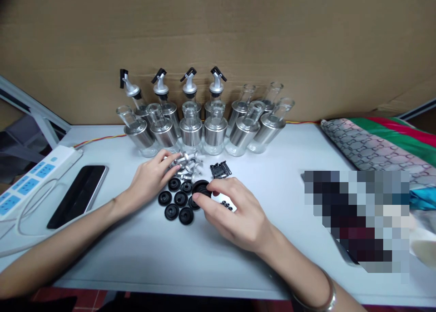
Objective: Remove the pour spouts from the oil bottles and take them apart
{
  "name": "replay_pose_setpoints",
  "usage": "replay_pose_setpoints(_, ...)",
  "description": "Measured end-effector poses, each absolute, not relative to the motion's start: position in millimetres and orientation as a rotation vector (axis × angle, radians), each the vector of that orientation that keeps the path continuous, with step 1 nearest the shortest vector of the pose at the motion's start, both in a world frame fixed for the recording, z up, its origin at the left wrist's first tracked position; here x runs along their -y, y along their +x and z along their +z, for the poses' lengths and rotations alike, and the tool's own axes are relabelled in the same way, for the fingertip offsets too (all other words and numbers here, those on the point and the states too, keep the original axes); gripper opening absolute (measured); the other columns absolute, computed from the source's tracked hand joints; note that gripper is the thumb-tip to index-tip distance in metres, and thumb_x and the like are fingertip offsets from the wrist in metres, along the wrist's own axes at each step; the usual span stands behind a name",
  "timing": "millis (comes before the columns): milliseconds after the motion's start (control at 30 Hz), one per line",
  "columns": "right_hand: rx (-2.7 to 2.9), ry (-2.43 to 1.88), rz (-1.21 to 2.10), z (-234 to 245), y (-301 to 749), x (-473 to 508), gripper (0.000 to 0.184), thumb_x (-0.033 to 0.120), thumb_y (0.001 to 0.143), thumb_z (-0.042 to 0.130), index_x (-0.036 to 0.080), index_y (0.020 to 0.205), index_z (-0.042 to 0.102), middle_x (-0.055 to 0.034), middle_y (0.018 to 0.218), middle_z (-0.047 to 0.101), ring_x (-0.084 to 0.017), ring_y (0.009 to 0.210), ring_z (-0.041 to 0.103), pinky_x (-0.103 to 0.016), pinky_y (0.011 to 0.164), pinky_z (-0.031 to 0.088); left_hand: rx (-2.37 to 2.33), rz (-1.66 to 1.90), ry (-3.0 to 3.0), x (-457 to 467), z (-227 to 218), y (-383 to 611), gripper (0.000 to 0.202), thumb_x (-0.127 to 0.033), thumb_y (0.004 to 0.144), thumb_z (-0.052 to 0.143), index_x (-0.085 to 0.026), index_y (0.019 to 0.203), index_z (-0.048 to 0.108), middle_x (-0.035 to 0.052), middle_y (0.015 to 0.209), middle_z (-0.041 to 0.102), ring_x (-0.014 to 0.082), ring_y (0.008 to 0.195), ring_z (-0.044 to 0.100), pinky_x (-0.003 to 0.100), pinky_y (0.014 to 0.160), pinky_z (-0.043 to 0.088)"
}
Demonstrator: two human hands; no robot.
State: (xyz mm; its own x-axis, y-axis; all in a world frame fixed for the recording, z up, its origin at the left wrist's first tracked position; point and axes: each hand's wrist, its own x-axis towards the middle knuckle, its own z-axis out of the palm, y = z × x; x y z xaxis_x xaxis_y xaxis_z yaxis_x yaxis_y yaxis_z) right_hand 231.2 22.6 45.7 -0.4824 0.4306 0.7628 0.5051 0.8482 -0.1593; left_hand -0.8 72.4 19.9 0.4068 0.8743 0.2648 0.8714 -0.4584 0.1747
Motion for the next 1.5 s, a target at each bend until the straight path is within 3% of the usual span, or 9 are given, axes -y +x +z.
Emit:
replay_pose_setpoints(167, 2.161, -0.697, -0.098, 43.9, 232.8, -22.1, 0.031, 0.001, 0.08, 0.057, 0.019, 0.105, 0.061, -0.0082, 0.098, 0.054, -0.018, 0.083, 0.057, -0.031, 0.066, 0.054, -1.554, 0.771, 2.548, -73.0, 17.7, -3.6, 0.028, -0.027, 0.095, 0.044, -0.016, 0.119, 0.055, 0.0072, 0.106, 0.058, 0.0141, 0.077, 0.06, 0.023, 0.064, 0.046)
replay_pose_setpoints(333, 2.103, -0.754, -0.065, 44.4, 231.0, -23.8, 0.035, 0.0, 0.079, 0.059, 0.018, 0.109, 0.059, -0.0096, 0.098, 0.058, -0.018, 0.083, 0.058, -0.03, 0.065, 0.054, -1.021, 1.114, 2.558, -49.9, 33.3, 3.9, 0.017, -0.014, 0.09, 0.041, -0.016, 0.089, 0.058, 0.0027, 0.077, 0.058, 0.0121, 0.065, 0.053, 0.022, 0.057, 0.041)
replay_pose_setpoints(400, 2.083, -0.735, -0.026, 44.9, 229.2, -25.3, 0.036, -0.001, 0.079, 0.059, 0.017, 0.111, 0.056, -0.0103, 0.097, 0.06, -0.018, 0.084, 0.06, -0.031, 0.067, 0.054, -0.649, 0.939, 2.663, -30.4, 35.8, 12.0, 0.018, -0.01, 0.084, 0.041, -0.018, 0.078, 0.055, -0.0011, 0.062, 0.054, 0.0114, 0.054, 0.046, 0.024, 0.052, 0.037)
replay_pose_setpoints(533, 2.131, -0.744, 0.086, 44.1, 227.3, -27.9, 0.032, 0.001, 0.082, 0.058, 0.015, 0.111, 0.054, -0.0105, 0.096, 0.063, -0.018, 0.085, 0.062, -0.033, 0.071, 0.054, -0.248, 0.618, 2.856, 6.5, 19.3, 29.6, 0.015, -0.025, 0.076, 0.051, -0.02, 0.063, 0.047, -0.0022, 0.055, 0.047, 0.0127, 0.049, 0.038, 0.029, 0.045, 0.028)
replay_pose_setpoints(733, 2.402, -0.736, 0.263, 42.3, 225.4, -28.1, 0.018, 0.008, 0.09, 0.051, 0.013, 0.106, 0.058, -0.0109, 0.097, 0.067, -0.019, 0.087, 0.062, -0.035, 0.073, 0.054, -0.219, 0.446, 2.87, 13.2, -3.2, 35.3, 0.015, -0.025, 0.071, 0.059, -0.019, 0.064, 0.047, -0.0016, 0.058, 0.05, 0.0139, 0.055, 0.042, 0.03, 0.055, 0.036)
replay_pose_setpoints(1067, 2.466, -0.761, 0.479, 37.9, 223.4, -28.8, 0.02, 0.01, 0.091, 0.047, 0.016, 0.105, 0.06, -0.0096, 0.099, 0.066, -0.02, 0.093, 0.061, -0.037, 0.079, 0.054, -0.268, 0.317, 2.785, 8.7, -1.1, 35.3, 0.014, -0.023, 0.074, 0.059, -0.019, 0.065, 0.048, -0.0012, 0.062, 0.056, 0.0148, 0.058, 0.046, 0.03, 0.059, 0.038)
replay_pose_setpoints(1500, 2.46, -0.822, 0.501, 33.0, 222.0, -28.3, 0.023, 0.008, 0.091, 0.042, 0.014, 0.104, 0.061, -0.0122, 0.102, 0.064, -0.021, 0.091, 0.065, -0.033, 0.074, 0.056, -0.27, 0.297, 2.789, 8.5, -0.5, 35.1, 0.013, -0.023, 0.075, 0.059, -0.019, 0.067, 0.05, -0.0015, 0.063, 0.057, 0.0147, 0.059, 0.046, 0.03, 0.06, 0.041)
